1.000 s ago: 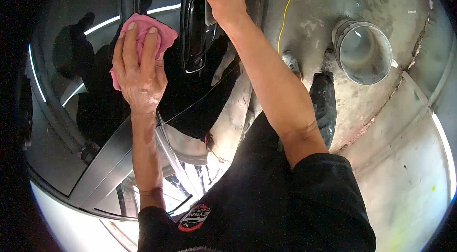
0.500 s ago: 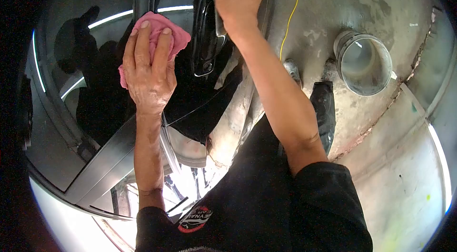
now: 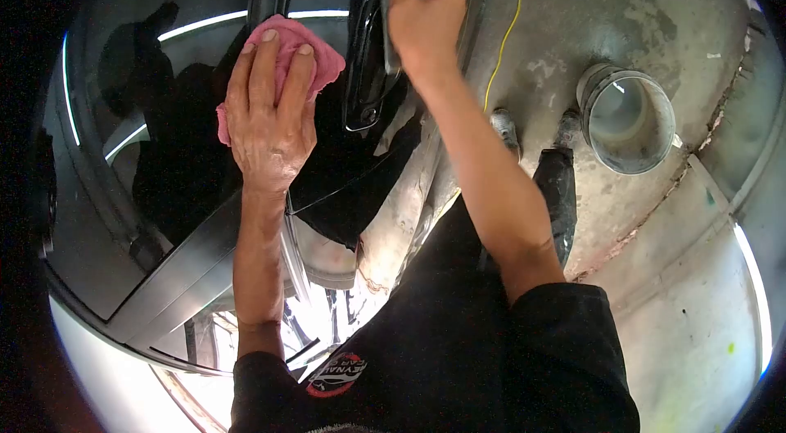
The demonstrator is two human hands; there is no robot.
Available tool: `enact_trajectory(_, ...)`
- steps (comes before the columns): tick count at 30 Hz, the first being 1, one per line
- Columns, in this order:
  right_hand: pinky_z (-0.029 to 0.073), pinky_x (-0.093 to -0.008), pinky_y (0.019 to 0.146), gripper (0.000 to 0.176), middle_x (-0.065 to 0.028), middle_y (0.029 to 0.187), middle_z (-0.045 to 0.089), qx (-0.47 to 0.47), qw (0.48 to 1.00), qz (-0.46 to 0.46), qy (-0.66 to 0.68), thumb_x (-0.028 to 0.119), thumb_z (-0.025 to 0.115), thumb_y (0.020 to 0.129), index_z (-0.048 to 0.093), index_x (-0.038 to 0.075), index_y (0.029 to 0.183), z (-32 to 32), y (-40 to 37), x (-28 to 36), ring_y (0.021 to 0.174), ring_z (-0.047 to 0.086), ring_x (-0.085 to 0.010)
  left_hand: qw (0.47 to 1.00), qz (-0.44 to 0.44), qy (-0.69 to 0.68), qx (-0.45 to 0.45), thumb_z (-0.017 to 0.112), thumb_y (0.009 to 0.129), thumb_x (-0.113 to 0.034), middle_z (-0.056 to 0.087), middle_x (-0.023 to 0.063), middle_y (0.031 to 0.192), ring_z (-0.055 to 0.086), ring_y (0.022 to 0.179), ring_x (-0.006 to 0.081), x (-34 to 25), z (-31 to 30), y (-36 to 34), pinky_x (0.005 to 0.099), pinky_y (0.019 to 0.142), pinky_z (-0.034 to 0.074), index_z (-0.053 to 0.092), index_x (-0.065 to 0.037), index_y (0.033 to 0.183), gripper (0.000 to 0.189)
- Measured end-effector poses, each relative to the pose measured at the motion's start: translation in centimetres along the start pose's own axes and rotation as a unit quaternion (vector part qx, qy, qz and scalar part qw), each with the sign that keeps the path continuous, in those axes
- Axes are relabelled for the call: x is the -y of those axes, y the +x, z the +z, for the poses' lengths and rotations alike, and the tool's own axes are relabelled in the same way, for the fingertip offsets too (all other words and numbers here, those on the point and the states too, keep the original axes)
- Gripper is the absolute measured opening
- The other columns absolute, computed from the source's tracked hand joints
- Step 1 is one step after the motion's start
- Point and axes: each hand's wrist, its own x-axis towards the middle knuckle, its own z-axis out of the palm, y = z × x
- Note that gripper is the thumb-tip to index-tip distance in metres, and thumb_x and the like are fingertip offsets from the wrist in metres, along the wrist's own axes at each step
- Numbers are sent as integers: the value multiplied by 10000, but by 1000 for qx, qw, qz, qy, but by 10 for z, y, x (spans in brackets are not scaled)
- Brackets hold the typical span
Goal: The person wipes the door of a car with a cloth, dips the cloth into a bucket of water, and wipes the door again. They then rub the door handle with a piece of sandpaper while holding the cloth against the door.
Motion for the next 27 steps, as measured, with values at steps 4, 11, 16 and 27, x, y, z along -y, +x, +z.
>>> enact_trajectory(4, 483, -253, 691, 185, -57, 791, 699, 25, 993, -88, -68, 133, 759, 870, 671, -29, 885, -5, -5, -6, 743, 604, -102, 1000, 6, -5, -15, 773, 797, -98, 601, 118, 1366, 588, 1187, 374, 1, 3, -3, 445, 947, 547, 733, -144, 1162, 370)
enact_trajectory(11, 524, -418, 742, 224, -232, 813, 710, 43, 983, -89, -155, 213, 754, 856, 686, 1, 870, -11, -25, 13, 778, 708, -333, 999, -11, -6, 38, 799, 793, -107, 545, 142, 1459, 531, 1300, 378, -2, -1, -5, 448, 1076, 465, 699, -163, 1286, 506)
enact_trajectory(16, 516, -378, 734, 204, -179, 800, 713, 37, 992, -89, -83, 194, 752, 870, 679, 4, 870, -2, 5, 5, 767, 686, -255, 999, -13, -17, 30, 801, 791, -104, 552, 143, 1449, 534, 1297, 381, -2, -2, -4, 453, 1078, 468, 701, -161, 1283, 505)
enact_trajectory(27, 457, -261, 637, 144, 7, 739, 606, 33, 997, -19, 62, 88, 673, 972, 609, 23, 861, -10, 20, -14, 691, 532, -76, 999, -12, 7, 43, 791, 825, -139, 531, 126, 1476, 500, 1333, 364, -3, -1, -7, 448, 1091, 463, 687, -183, 1308, 496)
